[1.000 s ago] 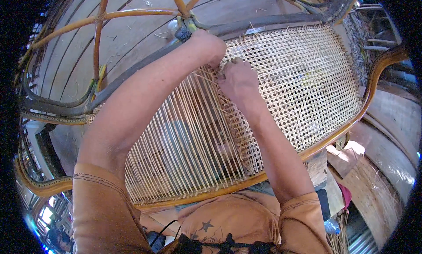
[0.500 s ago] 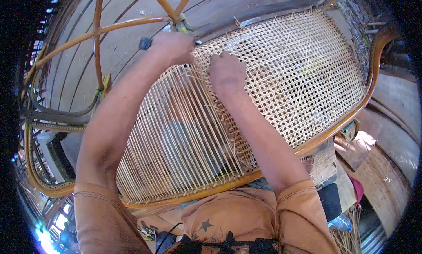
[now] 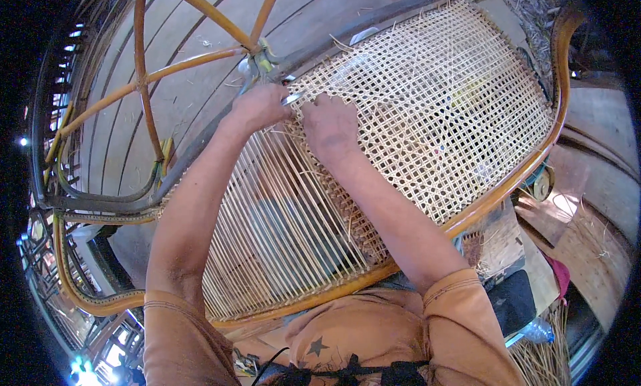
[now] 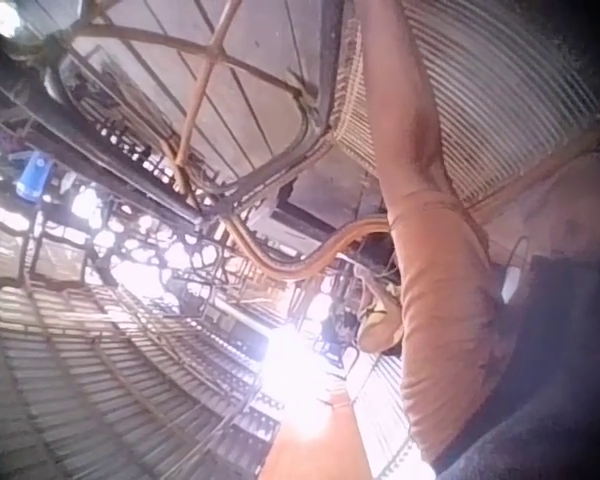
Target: Weaving and repairing a rattan chair frame using natural fiber strips.
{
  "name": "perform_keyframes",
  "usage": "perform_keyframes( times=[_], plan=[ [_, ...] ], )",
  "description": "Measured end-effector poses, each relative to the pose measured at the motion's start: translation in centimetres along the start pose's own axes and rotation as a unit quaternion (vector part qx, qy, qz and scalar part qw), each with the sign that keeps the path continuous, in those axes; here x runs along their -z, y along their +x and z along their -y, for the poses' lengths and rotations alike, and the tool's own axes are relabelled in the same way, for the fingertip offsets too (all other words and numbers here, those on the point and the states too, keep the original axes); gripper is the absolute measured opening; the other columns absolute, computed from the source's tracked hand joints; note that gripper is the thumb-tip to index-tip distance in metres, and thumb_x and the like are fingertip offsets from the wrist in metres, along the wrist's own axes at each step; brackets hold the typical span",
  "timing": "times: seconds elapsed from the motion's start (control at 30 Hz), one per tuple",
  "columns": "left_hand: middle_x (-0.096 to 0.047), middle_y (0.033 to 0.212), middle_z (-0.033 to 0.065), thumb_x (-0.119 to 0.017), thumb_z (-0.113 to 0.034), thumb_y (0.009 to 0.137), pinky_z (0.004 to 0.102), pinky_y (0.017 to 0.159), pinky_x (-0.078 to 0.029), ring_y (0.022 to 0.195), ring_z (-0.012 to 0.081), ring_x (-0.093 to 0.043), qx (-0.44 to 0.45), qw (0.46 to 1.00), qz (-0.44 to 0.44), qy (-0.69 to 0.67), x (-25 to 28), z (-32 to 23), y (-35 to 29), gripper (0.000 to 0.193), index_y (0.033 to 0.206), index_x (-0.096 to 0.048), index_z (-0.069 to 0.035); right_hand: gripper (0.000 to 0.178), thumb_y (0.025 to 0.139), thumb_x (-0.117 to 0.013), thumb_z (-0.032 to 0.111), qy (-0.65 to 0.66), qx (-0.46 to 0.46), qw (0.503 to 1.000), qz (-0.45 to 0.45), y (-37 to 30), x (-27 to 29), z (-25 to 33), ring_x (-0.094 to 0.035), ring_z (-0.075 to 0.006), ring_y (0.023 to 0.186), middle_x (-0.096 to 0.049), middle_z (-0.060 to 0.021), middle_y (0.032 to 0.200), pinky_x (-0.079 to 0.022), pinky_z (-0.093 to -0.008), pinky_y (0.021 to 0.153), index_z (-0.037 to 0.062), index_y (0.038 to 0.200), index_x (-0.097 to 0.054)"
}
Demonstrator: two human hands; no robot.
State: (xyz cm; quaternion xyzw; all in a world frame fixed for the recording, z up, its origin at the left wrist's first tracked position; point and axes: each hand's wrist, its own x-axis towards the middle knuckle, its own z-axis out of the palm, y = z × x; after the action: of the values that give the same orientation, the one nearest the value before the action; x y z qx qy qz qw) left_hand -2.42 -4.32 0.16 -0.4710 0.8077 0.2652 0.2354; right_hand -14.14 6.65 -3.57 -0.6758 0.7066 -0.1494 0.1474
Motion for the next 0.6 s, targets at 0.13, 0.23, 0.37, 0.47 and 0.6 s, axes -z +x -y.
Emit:
perform_keyframes(
  times=[0.13,0.23,0.37,0.47,0.6],
  plan=[
    [-0.066,0.099,0.0164,-0.056,-0.018,0.073,0.0415,0.080,-0.050,0.094,0.0312,-0.064,0.020,0.998,0.011,0.060,0.3,-1.3,-0.1,0.029,0.095,-0.067,-0.003,0.007,0.079,-0.058,0.016,-0.007,-0.014,1.000,0.009,0.1,0.2,0.3,-0.058,-0.0267,0.083,-0.057,-0.0087,0.085,-0.045,-0.0410,0.070,0.0112,0.082,-0.063],
    [-0.066,0.102,0.0158,-0.054,-0.016,0.073,0.0406,0.081,-0.050,0.097,0.0299,-0.063,0.050,0.995,0.025,0.083,0.9,-1.9,-0.1,0.029,0.096,-0.067,-0.002,0.012,0.082,-0.057,0.017,0.211,-0.065,0.975,-0.008,-0.2,2.0,-0.8,-0.058,-0.0294,0.085,-0.057,-0.0127,0.088,-0.046,-0.0406,0.075,0.0065,0.086,-0.061],
    [-0.065,0.103,0.0157,-0.055,-0.016,0.072,0.0390,0.084,-0.049,0.100,0.0291,-0.062,0.063,0.993,0.051,0.082,1.7,-2.3,0.2,0.031,0.098,-0.067,-0.002,0.015,0.084,-0.059,0.015,0.274,-0.107,0.951,-0.090,-4.0,7.5,-5.9,-0.057,-0.0257,0.080,-0.058,-0.0129,0.088,-0.046,-0.0337,0.075,0.0014,0.091,-0.060],
    [-0.065,0.103,0.0152,-0.056,-0.016,0.071,0.0384,0.085,-0.048,0.099,0.0288,-0.062,0.049,0.991,0.096,0.080,1.8,-2.5,0.4,0.032,0.097,-0.067,-0.002,0.012,0.083,-0.060,0.010,0.225,-0.142,0.957,-0.115,-8.2,10.4,-9.3,-0.056,-0.0225,0.077,-0.057,-0.0113,0.083,-0.046,-0.0306,0.072,0.0005,0.090,-0.059],
    [-0.066,0.102,0.0145,-0.057,-0.018,0.071,0.0382,0.083,-0.049,0.097,0.0286,-0.063,0.056,0.991,0.083,0.084,1.2,-2.4,1.1,0.032,0.096,-0.067,-0.001,0.010,0.082,-0.060,0.008,0.240,-0.228,0.938,-0.099,-12.4,11.2,-11.1,-0.055,-0.0214,0.074,-0.057,-0.0101,0.082,-0.046,-0.0291,0.068,0.0011,0.090,-0.059]
  ],
)
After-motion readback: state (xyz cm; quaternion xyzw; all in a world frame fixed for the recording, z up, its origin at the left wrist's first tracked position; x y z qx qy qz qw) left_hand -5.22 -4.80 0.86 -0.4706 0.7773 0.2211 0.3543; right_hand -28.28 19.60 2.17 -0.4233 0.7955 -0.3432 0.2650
